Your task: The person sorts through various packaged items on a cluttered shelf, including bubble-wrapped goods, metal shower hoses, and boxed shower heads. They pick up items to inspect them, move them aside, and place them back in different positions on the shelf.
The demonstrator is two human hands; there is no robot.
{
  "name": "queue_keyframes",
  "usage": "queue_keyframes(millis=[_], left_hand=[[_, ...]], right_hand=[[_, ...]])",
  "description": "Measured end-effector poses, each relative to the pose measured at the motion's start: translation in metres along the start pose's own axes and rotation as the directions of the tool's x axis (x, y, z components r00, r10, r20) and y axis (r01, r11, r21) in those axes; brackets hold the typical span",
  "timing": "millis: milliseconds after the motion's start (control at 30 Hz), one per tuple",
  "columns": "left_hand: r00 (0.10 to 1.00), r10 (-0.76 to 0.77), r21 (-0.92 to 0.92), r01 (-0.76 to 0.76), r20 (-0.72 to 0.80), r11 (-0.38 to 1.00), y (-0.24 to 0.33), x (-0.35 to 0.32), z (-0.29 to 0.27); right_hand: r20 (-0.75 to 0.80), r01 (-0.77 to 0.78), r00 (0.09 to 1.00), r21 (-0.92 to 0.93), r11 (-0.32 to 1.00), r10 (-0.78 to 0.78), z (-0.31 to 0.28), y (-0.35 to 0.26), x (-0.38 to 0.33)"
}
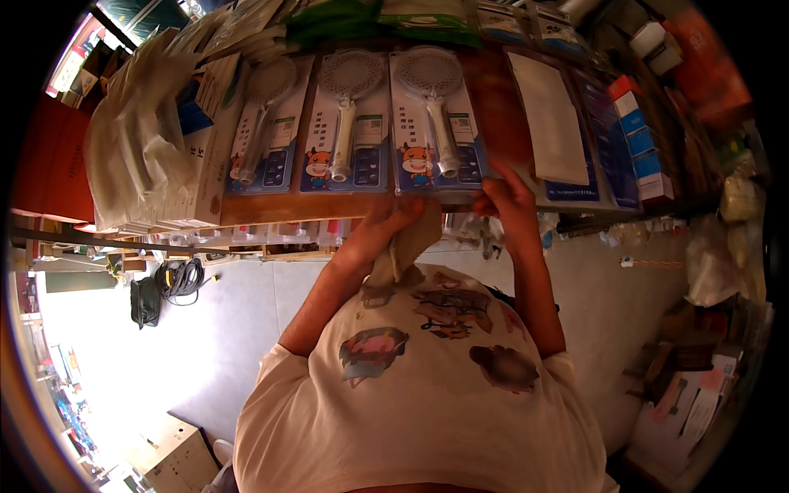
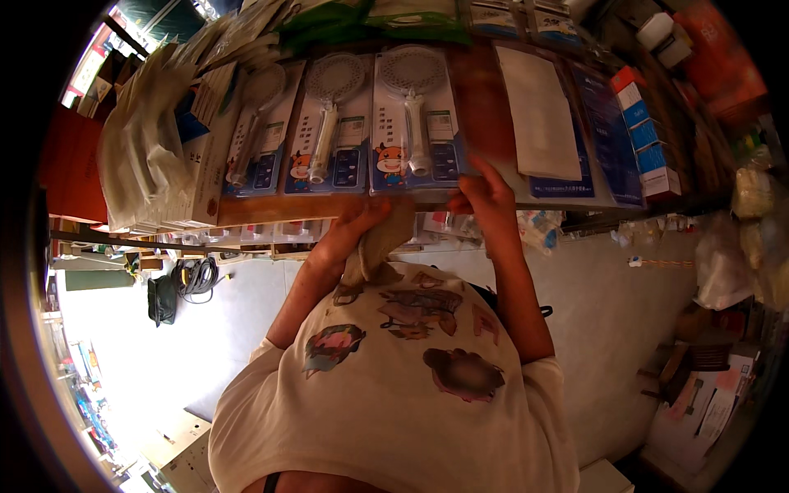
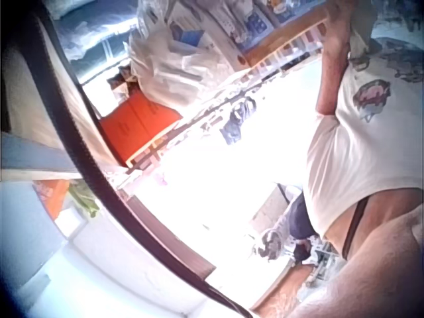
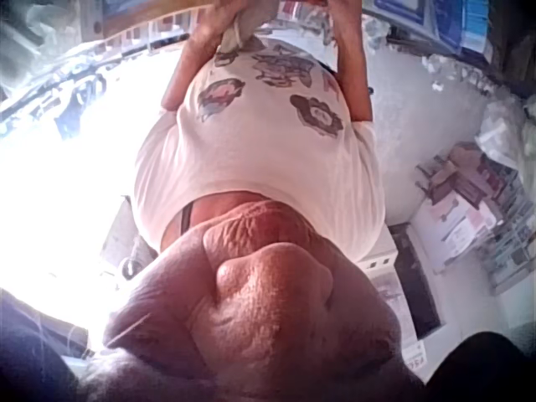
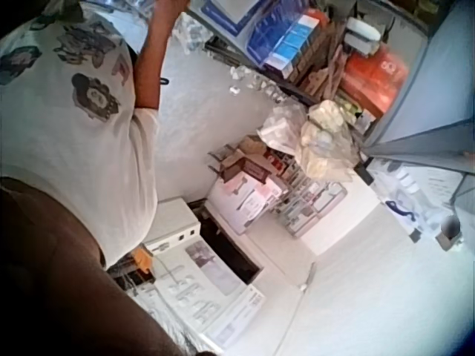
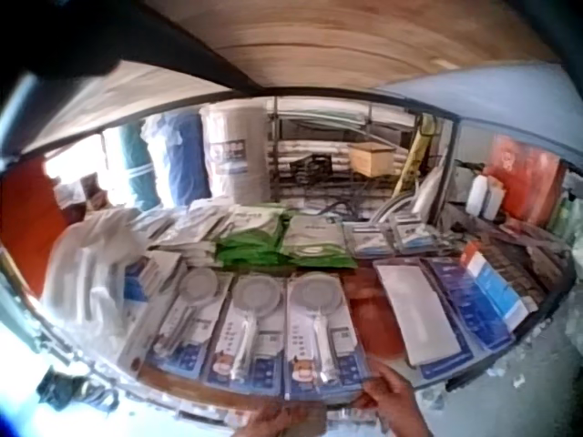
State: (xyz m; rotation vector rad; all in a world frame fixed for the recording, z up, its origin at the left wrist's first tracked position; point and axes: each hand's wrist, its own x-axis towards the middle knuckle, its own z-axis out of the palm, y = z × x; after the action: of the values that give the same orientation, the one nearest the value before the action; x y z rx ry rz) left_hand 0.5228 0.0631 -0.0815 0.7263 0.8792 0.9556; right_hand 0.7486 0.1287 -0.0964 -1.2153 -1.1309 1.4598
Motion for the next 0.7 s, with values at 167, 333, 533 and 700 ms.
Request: queue_keyframes(millis=[167, 333, 533, 700], left_hand=[[0.995, -0.006, 0.219, -0.017, 0.101, 0.975, -0.004, 0.001, 0.007], [0.992, 0.043, 0.213, -0.067, 0.118, 0.975, -0.003, 0.010, 0.011], [0.995, 0.025, 0.088, -0.033, 0.094, 0.996, -0.009, 0.020, 0.019], [0.994, -0.005, 0.092, -0.006, 0.108, 0.996, -0.009, 0.026, 0.029]], right_hand=[[0.080, 0.119, 0.993, -0.583, 0.804, -0.088, 0.008, -0.011, 0.000], [0.056, 0.203, 0.974, -0.650, 0.732, -0.221, 0.006, -0.006, 0.000], [-0.039, 0.237, 0.954, -0.510, 0.827, -0.298, -0.003, 0.008, -0.009], [-0.029, 0.222, 0.960, -0.524, 0.822, -0.278, -0.009, -0.003, -0.024]])
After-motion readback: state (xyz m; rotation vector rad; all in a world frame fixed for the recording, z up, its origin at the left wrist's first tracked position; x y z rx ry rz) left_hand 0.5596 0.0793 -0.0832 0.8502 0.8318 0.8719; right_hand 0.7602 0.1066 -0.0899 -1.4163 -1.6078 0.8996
